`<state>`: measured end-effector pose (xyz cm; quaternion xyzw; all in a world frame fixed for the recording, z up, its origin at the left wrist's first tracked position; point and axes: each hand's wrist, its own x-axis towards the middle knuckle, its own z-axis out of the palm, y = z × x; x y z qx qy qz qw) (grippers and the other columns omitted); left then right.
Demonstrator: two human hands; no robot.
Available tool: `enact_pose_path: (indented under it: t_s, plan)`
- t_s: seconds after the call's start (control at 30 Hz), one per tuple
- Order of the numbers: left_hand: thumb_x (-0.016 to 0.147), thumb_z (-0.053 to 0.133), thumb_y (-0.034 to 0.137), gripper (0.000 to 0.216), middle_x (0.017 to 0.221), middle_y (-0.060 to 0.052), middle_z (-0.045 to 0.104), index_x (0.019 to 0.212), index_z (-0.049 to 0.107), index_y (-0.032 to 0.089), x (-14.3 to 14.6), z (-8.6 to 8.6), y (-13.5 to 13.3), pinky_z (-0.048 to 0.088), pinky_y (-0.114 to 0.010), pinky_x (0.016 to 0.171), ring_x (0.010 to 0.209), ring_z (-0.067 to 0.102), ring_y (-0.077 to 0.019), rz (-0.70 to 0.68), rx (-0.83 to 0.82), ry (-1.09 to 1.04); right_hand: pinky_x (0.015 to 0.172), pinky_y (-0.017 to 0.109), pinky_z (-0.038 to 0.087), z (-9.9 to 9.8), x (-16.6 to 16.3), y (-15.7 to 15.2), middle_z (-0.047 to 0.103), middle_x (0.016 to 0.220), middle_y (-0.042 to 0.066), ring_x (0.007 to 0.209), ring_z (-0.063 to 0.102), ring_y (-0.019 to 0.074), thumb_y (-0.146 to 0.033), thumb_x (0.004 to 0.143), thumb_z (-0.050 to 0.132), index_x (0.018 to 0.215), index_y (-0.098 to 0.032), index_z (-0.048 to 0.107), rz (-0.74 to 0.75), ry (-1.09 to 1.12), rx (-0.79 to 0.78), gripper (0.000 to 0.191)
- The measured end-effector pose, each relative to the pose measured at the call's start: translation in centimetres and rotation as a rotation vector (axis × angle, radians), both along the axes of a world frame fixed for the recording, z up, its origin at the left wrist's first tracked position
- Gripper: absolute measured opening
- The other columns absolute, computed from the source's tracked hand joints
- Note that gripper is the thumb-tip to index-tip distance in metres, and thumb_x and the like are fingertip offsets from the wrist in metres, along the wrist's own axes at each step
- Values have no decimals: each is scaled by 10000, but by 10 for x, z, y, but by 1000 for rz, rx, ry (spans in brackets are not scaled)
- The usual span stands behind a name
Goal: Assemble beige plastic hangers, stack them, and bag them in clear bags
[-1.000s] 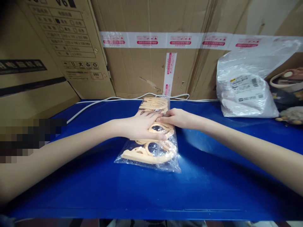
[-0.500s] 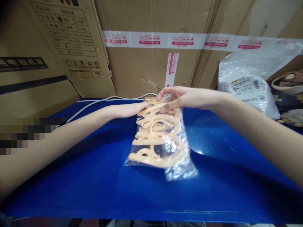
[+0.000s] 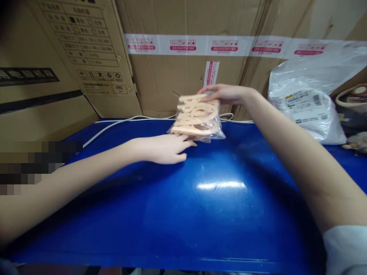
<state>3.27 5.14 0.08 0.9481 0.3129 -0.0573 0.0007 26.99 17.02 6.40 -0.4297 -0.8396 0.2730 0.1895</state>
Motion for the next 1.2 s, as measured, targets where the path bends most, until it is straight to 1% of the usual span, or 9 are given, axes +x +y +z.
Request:
enact_pose_path:
  t_s: [0.1,0.2,0.37,0.47,0.6,0.7,0.9,1.07,1.2]
  plan:
    - [952,371,280,451,1334,-200,565,1327,535,91,14,-1,-27,471,-429,955,1156,594,-317,6,158,93,801,332,506,-13,-15,15,747,981,58,930,671,217,-349,748,724,1137,-167,688,-42,-295,72,430]
    - [940,412,248,345,1083,-124,685,1201,607,135,23,1,-38,516,-364,807,936,667,-259,-92,216,17,791,363,505,-25,-29,29,733,974,63,916,655,246,-345,704,767,1129,-191,686,-137,-291,220,459]
    - [906,467,126,430,1439,-174,479,1333,509,91,20,-9,-15,364,-413,1084,1338,429,-300,-136,502,-161,789,334,489,-45,-39,36,727,1002,83,874,636,218,-367,796,652,1144,-161,660,-186,-255,382,405]
    - [938,451,144,536,1498,-166,418,1466,361,109,13,-22,6,365,-432,1094,1351,421,-295,-28,479,-138,810,340,478,-57,-40,33,720,1010,93,884,632,224,-367,843,572,1143,-144,647,-235,-262,466,381]
    - [985,342,102,495,1527,-159,381,1475,376,155,7,-30,21,322,-449,1136,1409,361,-283,-43,498,-120,957,454,389,-66,-44,18,620,1210,203,1137,538,335,-414,899,449,1203,-102,592,-399,-240,671,458]
    - [995,338,102,467,1541,-159,359,1453,410,154,7,-27,22,368,-433,1119,1413,367,-267,-62,494,-120,937,478,388,-64,-49,3,587,1260,216,1173,517,365,-431,939,339,1231,-120,571,-555,-277,832,485]
    - [993,346,82,474,1519,-134,406,1450,423,181,8,-22,18,443,-400,1071,1385,419,-250,-45,515,-130,769,424,467,-53,-45,-17,731,944,164,926,665,345,-467,927,376,956,-146,730,-555,-430,586,479]
    - [980,323,52,466,1408,-155,536,1423,449,120,17,-23,22,458,-365,1046,1319,496,-245,-54,573,-79,921,441,476,-60,-36,-25,668,1257,129,1141,622,343,-573,924,357,1300,-192,614,-317,-499,410,594]
    - [978,316,68,413,1319,-154,599,1326,536,93,23,-26,25,477,-374,1006,1234,557,-262,-71,632,-38,1136,432,310,-83,-37,-28,379,1544,141,1442,315,278,-470,975,258,1482,-114,387,-260,-468,437,633]
